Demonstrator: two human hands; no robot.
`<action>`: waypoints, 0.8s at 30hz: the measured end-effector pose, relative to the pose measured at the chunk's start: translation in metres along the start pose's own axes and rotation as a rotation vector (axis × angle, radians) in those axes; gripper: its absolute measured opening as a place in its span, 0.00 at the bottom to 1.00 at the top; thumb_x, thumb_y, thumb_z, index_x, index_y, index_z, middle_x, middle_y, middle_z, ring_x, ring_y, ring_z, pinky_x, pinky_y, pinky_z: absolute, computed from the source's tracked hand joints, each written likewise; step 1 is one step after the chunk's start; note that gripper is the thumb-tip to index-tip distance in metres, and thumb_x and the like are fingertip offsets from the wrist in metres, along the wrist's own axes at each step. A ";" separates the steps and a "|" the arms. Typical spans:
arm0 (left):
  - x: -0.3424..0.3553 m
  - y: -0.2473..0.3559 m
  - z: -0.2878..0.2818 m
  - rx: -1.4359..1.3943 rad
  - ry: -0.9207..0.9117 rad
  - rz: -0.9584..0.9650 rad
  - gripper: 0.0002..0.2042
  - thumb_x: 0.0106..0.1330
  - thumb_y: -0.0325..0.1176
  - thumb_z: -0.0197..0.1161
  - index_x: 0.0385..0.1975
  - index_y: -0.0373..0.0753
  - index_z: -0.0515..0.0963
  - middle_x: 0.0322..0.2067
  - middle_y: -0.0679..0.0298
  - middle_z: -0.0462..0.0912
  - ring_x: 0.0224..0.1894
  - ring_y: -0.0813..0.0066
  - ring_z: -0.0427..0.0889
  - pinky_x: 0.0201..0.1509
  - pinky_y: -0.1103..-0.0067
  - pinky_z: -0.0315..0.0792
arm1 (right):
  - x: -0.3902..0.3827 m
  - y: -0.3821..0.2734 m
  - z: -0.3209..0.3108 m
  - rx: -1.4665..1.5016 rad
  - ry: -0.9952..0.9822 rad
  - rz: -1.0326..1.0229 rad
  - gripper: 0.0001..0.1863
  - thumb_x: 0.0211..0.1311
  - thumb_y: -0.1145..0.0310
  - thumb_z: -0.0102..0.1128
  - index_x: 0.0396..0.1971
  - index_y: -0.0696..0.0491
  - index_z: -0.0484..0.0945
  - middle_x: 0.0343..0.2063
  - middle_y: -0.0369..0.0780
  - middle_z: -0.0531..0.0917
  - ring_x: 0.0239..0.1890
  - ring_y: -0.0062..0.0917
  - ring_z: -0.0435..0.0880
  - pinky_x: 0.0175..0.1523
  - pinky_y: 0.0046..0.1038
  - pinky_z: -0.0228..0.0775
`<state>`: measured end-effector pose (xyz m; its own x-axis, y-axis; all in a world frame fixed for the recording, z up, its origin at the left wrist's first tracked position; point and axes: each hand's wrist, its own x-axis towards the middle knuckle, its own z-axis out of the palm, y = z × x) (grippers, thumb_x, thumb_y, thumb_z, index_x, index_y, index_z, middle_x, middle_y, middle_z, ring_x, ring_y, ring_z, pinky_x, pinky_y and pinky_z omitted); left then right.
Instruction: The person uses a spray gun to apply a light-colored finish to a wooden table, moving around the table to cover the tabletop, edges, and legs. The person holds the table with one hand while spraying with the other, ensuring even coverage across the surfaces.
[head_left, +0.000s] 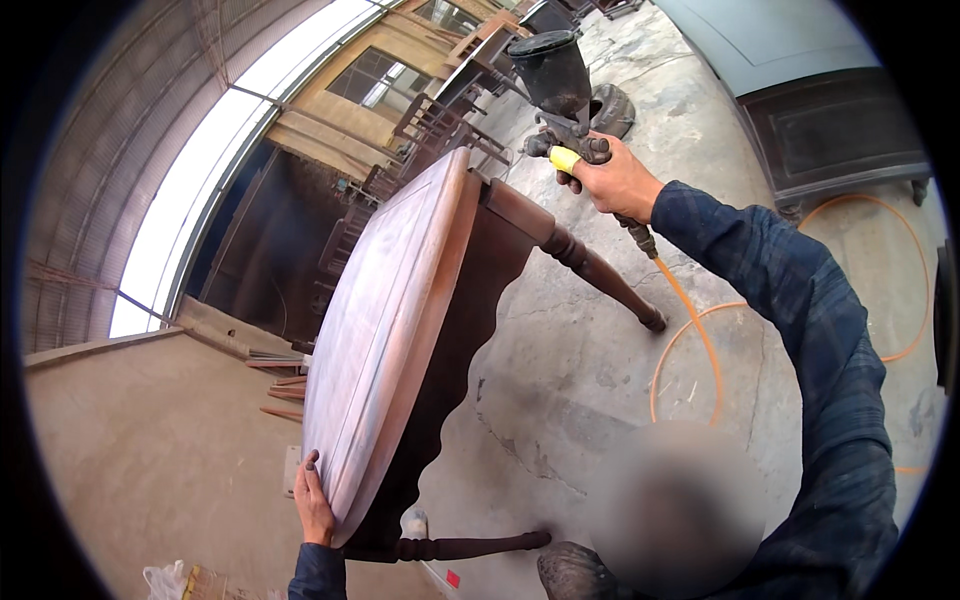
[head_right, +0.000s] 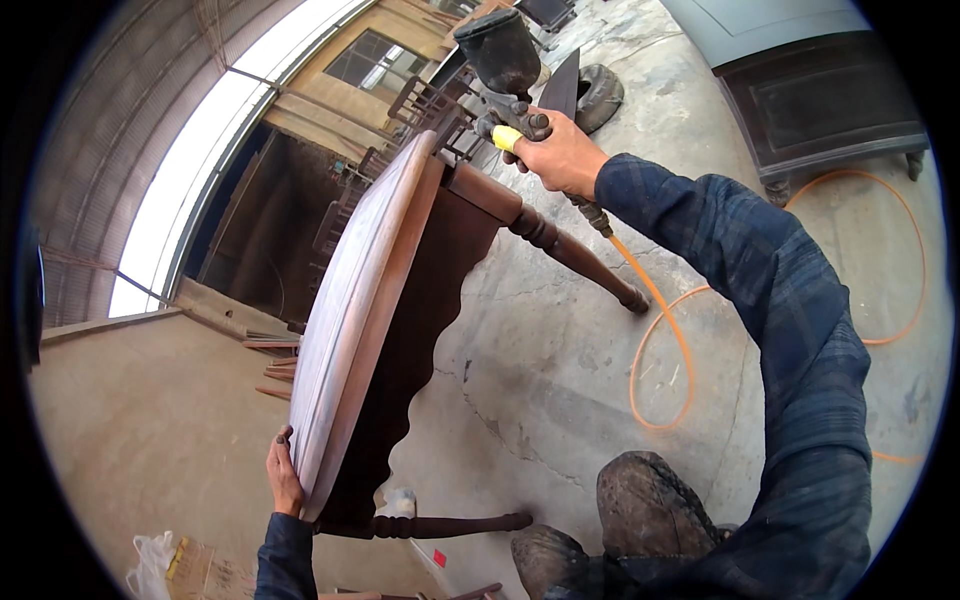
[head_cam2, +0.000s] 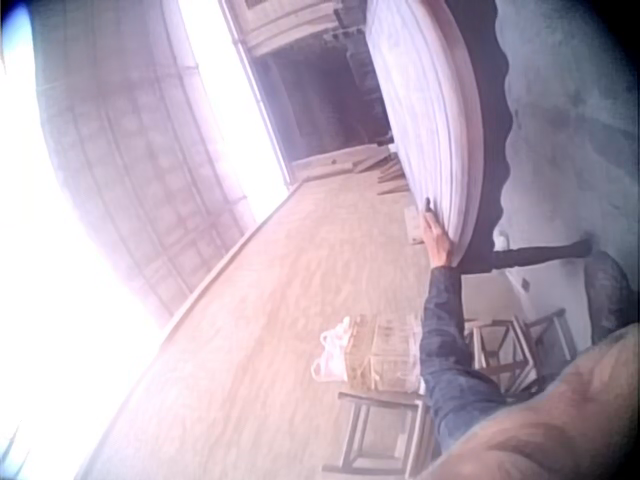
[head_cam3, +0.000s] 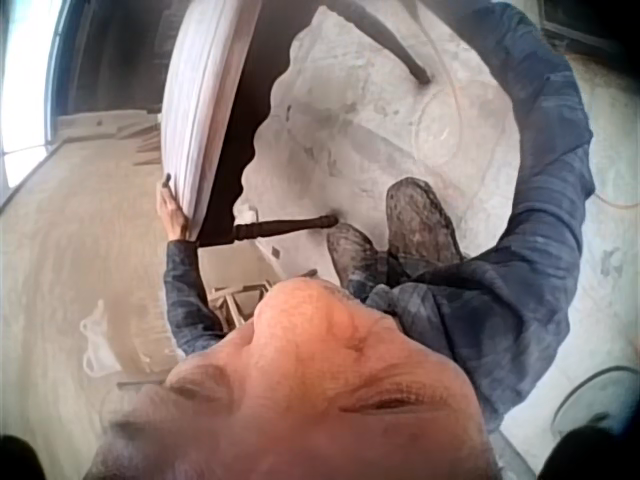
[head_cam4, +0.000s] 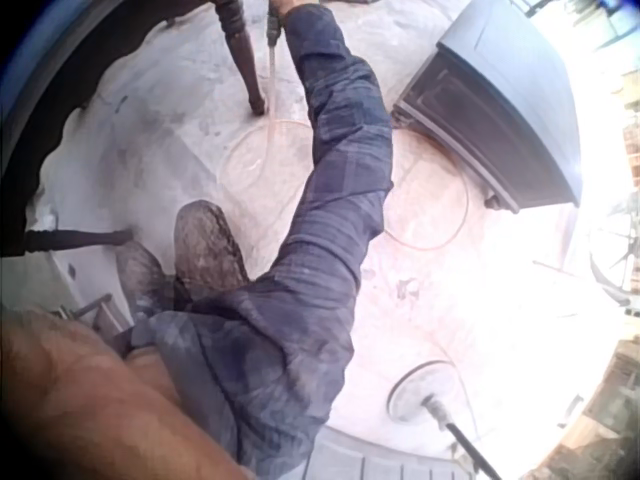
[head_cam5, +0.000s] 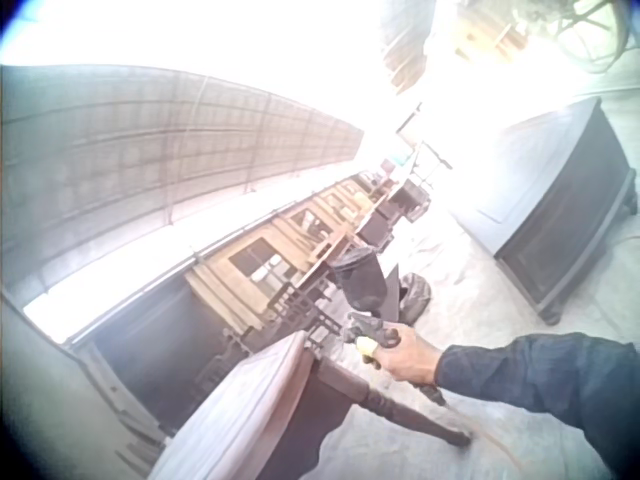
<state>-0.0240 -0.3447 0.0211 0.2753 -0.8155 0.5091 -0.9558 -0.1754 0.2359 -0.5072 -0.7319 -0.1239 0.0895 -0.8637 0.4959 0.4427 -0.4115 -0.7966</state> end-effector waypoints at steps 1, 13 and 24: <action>0.000 -0.001 -0.001 -0.001 -0.001 0.000 0.25 0.80 0.44 0.42 0.57 0.27 0.75 0.54 0.49 0.80 0.59 0.59 0.75 0.67 0.71 0.64 | 0.000 0.001 0.002 -0.001 0.004 -0.004 0.11 0.65 0.69 0.53 0.43 0.58 0.78 0.29 0.34 0.84 0.28 0.14 0.77 0.30 0.20 0.70; -0.003 -0.005 -0.005 0.007 0.018 0.001 0.25 0.79 0.46 0.43 0.56 0.28 0.75 0.54 0.49 0.80 0.59 0.59 0.76 0.67 0.71 0.64 | -0.128 -0.040 0.017 0.083 -0.270 0.021 0.25 0.69 0.72 0.55 0.65 0.52 0.70 0.33 0.31 0.79 0.32 0.11 0.74 0.38 0.18 0.71; -0.002 0.000 -0.005 -0.010 0.002 -0.051 0.24 0.80 0.45 0.44 0.57 0.28 0.75 0.55 0.51 0.80 0.60 0.61 0.75 0.67 0.72 0.63 | -0.191 -0.055 0.046 0.322 -0.556 0.226 0.28 0.68 0.71 0.60 0.66 0.59 0.67 0.40 0.37 0.82 0.40 0.15 0.78 0.46 0.21 0.74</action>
<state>-0.0239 -0.3402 0.0236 0.3237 -0.8047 0.4976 -0.9395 -0.2114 0.2694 -0.5071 -0.5312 -0.1586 0.6180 -0.6052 0.5018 0.5952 -0.0568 -0.8016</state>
